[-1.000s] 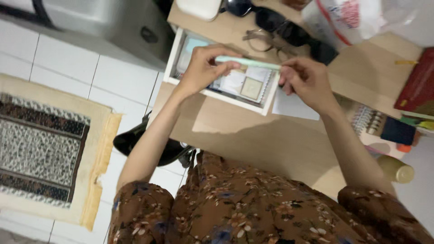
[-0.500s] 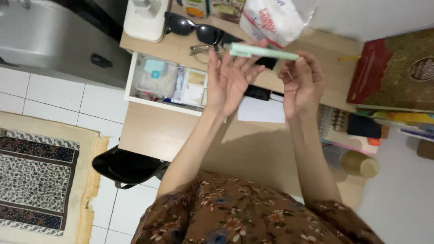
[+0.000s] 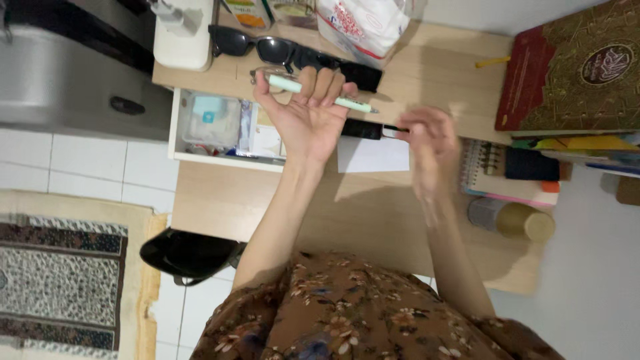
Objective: The person packs a bag at a desk. They place a lotion bottle into a small pouch, put the pouch and a wallet into a larger bag, fill a pencil case with pens, coil a cable, and handle sunglasses and a phone while gathering daily items into the bag.
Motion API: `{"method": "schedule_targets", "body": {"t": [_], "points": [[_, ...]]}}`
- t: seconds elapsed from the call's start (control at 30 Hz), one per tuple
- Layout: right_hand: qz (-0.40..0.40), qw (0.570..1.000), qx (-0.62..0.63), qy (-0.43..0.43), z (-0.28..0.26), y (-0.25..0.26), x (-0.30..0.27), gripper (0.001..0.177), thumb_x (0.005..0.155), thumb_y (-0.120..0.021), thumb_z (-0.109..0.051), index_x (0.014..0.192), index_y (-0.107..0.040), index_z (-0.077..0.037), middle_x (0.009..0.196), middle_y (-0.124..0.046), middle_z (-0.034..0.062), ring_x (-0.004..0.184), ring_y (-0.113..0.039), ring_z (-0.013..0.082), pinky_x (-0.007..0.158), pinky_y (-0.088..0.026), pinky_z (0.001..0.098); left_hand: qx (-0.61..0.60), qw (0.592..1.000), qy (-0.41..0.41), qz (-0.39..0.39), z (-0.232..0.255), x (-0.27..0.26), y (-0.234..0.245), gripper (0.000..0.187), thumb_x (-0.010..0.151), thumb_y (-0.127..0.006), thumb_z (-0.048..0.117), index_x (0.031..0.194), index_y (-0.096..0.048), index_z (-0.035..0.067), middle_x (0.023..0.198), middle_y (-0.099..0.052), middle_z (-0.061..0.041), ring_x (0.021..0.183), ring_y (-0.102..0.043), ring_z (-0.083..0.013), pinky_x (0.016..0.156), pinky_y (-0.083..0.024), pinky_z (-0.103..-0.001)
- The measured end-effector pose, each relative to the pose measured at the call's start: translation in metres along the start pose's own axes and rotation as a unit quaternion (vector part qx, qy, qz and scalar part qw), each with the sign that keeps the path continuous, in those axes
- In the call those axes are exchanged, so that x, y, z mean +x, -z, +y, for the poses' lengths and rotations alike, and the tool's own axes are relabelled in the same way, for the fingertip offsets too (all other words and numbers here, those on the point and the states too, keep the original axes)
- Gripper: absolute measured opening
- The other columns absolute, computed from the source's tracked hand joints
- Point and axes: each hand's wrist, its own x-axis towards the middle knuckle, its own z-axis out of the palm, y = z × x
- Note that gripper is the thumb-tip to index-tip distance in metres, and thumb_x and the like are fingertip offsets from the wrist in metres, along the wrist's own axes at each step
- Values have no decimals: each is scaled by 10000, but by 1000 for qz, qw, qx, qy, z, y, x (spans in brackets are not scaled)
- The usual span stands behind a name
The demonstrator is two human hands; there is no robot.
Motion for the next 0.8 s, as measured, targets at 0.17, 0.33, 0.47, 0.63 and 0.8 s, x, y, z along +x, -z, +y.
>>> {"method": "schedule_targets", "body": {"t": [0.17, 0.33, 0.47, 0.63, 0.8], "points": [[78, 996, 45, -4, 18, 6, 0, 242, 1117, -584, -207, 1281, -580, -30, 1118, -693, 111, 1006, -688, 199, 910, -594, 380, -4, 999, 31, -25, 10, 19, 9, 539, 958, -494, 568, 698, -244, 168, 670, -227, 7, 677, -275, -162, 832, -382, -369], [109, 993, 51, -21, 37, -19, -13, 252, 1104, -591, -215, 1280, -589, -36, 1062, -694, 100, 943, -686, 185, 857, -581, 347, -13, 995, 69, -67, 30, 24, 16, 548, 1023, -513, 531, 700, -252, 173, 673, -231, 17, 687, -263, -153, 835, -375, -348], [165, 985, -56, 7, 39, -17, -22, 245, 1108, -595, -216, 1249, -608, -16, 1057, -699, 93, 927, -689, 174, 841, -590, 319, 13, 993, 68, -94, 55, 20, 10, 589, 1014, -519, 630, 738, -293, 161, 685, -258, 19, 685, -292, -146, 858, -374, -357], [230, 943, -236, 56, 44, 19, -70, 233, 1123, -637, -167, 1255, -605, 22, 1066, -677, 79, 960, -658, 156, 868, -557, 292, 11, 983, 131, -131, 60, 12, 3, 652, 835, -534, 767, 915, -384, 138, 867, -350, 6, 860, -401, -163, 1090, -370, -498], [245, 938, -231, 76, 53, 39, -108, 232, 1115, -639, -159, 1255, -593, 21, 1104, -655, 78, 1001, -650, 134, 880, -578, 278, 5, 964, 174, -202, 28, -8, 7, 634, 917, -517, 751, 971, -413, 128, 913, -407, -4, 921, -431, -158, 1123, -329, -502]]}}
